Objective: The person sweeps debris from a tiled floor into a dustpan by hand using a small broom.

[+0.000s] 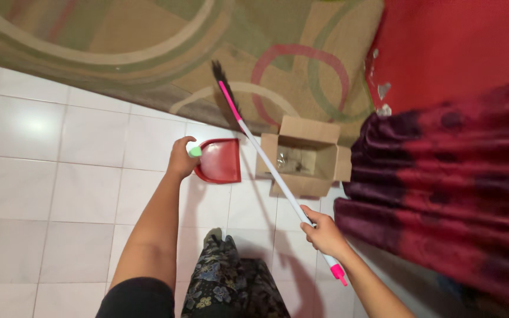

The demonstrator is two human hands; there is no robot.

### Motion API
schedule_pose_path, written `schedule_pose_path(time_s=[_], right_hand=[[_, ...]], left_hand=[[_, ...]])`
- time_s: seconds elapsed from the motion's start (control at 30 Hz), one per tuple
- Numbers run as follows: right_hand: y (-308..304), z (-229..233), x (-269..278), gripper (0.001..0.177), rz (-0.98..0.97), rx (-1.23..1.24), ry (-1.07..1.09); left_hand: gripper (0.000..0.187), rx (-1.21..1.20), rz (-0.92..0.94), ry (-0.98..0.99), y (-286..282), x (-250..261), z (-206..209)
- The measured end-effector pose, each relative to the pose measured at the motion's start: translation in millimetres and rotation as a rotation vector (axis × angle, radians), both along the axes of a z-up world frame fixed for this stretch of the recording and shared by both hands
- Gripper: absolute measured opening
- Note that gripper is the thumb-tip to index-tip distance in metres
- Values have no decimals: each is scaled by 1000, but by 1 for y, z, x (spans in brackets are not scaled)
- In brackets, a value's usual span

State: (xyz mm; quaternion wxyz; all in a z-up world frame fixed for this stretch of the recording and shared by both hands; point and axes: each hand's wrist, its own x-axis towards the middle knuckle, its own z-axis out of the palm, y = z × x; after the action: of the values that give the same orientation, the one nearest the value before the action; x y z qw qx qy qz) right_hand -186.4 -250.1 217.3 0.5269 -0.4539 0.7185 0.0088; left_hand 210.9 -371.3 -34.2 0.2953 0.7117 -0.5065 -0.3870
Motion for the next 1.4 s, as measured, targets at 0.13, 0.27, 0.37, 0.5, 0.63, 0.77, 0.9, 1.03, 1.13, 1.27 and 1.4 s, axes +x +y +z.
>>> schedule_pose_path(time_s=[0.13, 0.27, 0.37, 0.5, 0.63, 0.77, 0.9, 1.03, 1.13, 1.27, 1.4], right_hand=[[-10, 4, -12, 61, 37, -86, -46], [-32, 6, -26, 61, 88, -184, -141], [-60, 13, -34, 61, 181, -259, -170], [-88, 33, -42, 61, 288, -286, -312], [-102, 51, -51, 64, 450, -315, -420], [-90, 62, -59, 63, 604, -330, -487], [-64, 73, -61, 61, 772, -276, -509], [-38, 65, -39, 60, 906, -130, -494], [-15, 45, -18, 57, 1041, -48, -433], [33, 3, 10, 54, 1163, 172, -381], [95, -28, 14, 54, 1360, 219, -305]], left_hand=[[65, -117, 27, -24, 13, 21, 32], [63, -185, 171, -24, 51, 45, 63], [58, -194, 311, -36, 96, 65, 84], [53, -111, 472, -68, 176, 77, 98], [49, -187, 603, -173, 250, 68, 107], [47, -206, 769, -110, 326, 16, 146], [47, -126, 925, 25, 396, -56, 196], [47, -100, 1025, 58, 462, -110, 219], [48, -103, 1108, 69, 517, -143, 216], [46, -78, 1246, 70, 589, -187, 200], [45, -42, 1364, 73, 661, -230, 169]])
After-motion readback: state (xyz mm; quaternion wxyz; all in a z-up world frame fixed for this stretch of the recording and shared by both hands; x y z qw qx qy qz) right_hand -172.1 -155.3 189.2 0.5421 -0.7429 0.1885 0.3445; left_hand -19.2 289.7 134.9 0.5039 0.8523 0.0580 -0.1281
